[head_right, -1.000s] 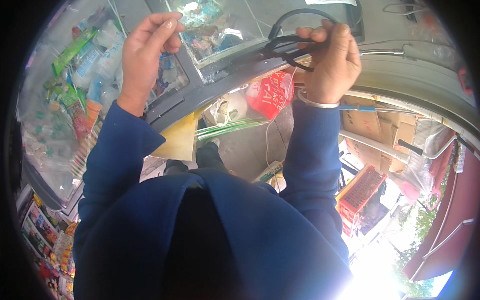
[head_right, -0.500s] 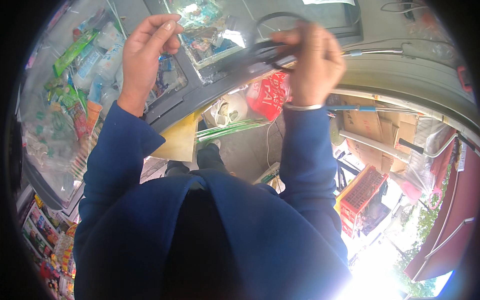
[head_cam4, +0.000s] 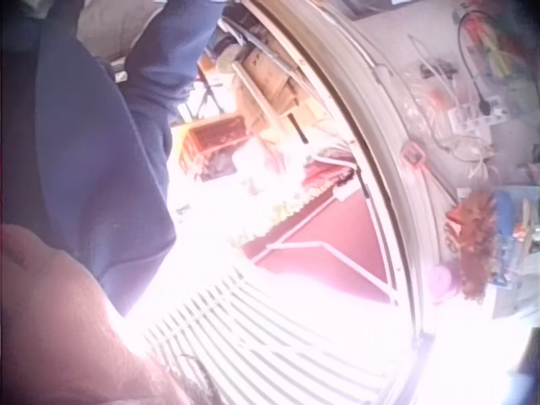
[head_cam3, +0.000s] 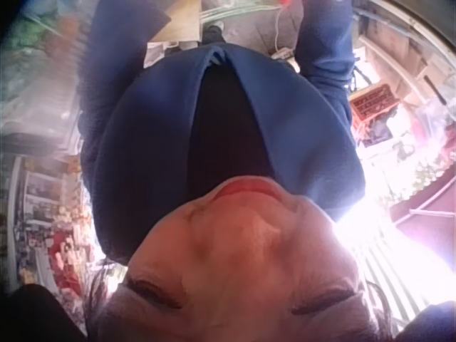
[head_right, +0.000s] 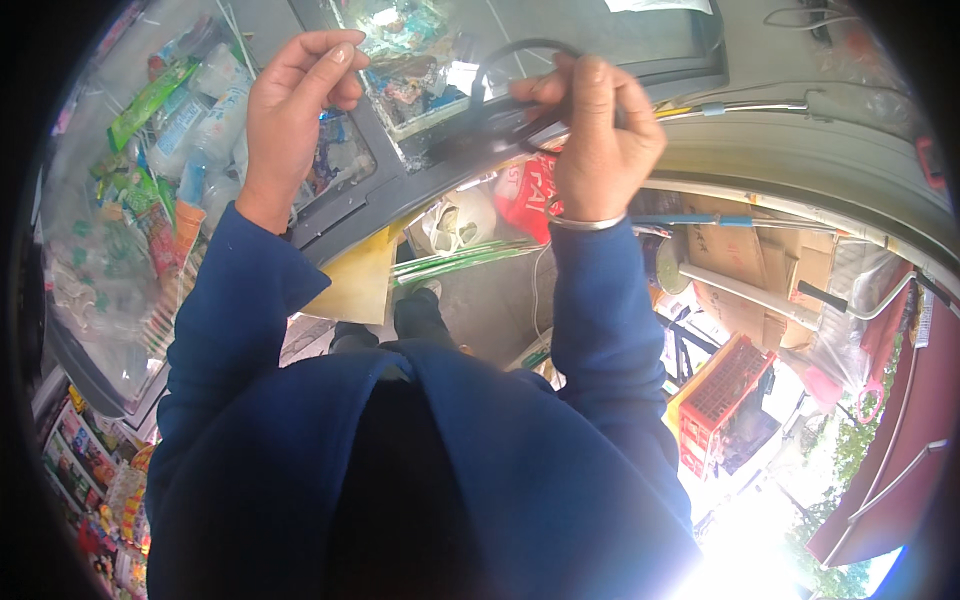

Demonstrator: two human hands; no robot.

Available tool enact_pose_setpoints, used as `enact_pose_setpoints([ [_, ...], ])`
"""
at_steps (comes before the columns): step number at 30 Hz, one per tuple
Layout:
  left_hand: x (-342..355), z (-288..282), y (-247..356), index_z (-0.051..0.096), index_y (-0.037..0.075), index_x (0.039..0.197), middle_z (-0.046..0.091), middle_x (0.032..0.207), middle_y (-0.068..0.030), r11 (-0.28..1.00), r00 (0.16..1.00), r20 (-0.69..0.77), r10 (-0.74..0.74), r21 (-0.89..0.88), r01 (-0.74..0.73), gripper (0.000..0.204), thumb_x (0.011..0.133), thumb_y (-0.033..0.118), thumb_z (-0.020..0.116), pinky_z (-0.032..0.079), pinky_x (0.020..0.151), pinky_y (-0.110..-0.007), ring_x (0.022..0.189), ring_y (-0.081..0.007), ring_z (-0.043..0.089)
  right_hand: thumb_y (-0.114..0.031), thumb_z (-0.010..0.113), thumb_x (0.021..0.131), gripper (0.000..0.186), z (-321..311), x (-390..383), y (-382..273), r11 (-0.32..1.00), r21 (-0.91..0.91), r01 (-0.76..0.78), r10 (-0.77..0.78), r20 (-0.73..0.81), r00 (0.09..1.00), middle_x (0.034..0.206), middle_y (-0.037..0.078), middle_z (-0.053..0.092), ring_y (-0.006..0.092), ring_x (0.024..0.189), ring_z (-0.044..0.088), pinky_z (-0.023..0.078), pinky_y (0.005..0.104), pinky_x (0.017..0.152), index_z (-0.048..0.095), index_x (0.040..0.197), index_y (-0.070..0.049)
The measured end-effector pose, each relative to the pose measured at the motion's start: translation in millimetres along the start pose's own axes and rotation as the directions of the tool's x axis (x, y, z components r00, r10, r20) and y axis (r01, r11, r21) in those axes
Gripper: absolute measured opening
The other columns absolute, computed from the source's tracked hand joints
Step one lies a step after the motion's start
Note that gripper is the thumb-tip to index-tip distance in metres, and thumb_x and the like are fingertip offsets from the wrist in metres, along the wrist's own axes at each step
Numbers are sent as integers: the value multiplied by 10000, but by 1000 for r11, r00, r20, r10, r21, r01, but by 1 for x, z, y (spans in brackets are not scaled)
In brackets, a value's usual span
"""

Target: The person uses scissors to cut and remove a rubber seal from the edge of a freezer door. They then move around the store, handling a pot lid and a box before returning to the freezer to continue cutting the seal.

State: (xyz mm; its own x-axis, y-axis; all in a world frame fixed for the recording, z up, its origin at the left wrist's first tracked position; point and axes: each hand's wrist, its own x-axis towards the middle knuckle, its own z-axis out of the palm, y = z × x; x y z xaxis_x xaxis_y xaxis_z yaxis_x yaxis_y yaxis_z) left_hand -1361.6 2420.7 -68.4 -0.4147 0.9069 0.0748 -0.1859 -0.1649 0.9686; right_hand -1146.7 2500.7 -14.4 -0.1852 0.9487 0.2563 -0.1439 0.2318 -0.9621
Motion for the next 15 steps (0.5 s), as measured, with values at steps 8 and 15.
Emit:
enact_pose_setpoints([
  [8, 1, -1, 1, 633, 44, 1055, 648, 878, -13, 1000, 1000, -1, -1, 10, 1, 208, 915, 183, 569, 453, 661, -214, 700, -50, 541, -158, 517, 956, 216, -3, -2, 2, 993, -42, 108, -104, 87, 991, 702, 106, 633, 216, 648, 659, 511, 281, 558, 595, 939, 43],
  [15, 0, -1, -2, 631, 43, 1058, 647, 879, -12, 1000, 1000, 1, -10, 17, 10, 207, 917, 179, 566, 450, 658, -211, 701, -49, 539, -156, 531, 951, 236, -7, -2, 5, 994, -56, 93, -90, 66, 994, 692, 107, 637, 199, 648, 651, 502, 283, 587, 599, 919, 68],
])
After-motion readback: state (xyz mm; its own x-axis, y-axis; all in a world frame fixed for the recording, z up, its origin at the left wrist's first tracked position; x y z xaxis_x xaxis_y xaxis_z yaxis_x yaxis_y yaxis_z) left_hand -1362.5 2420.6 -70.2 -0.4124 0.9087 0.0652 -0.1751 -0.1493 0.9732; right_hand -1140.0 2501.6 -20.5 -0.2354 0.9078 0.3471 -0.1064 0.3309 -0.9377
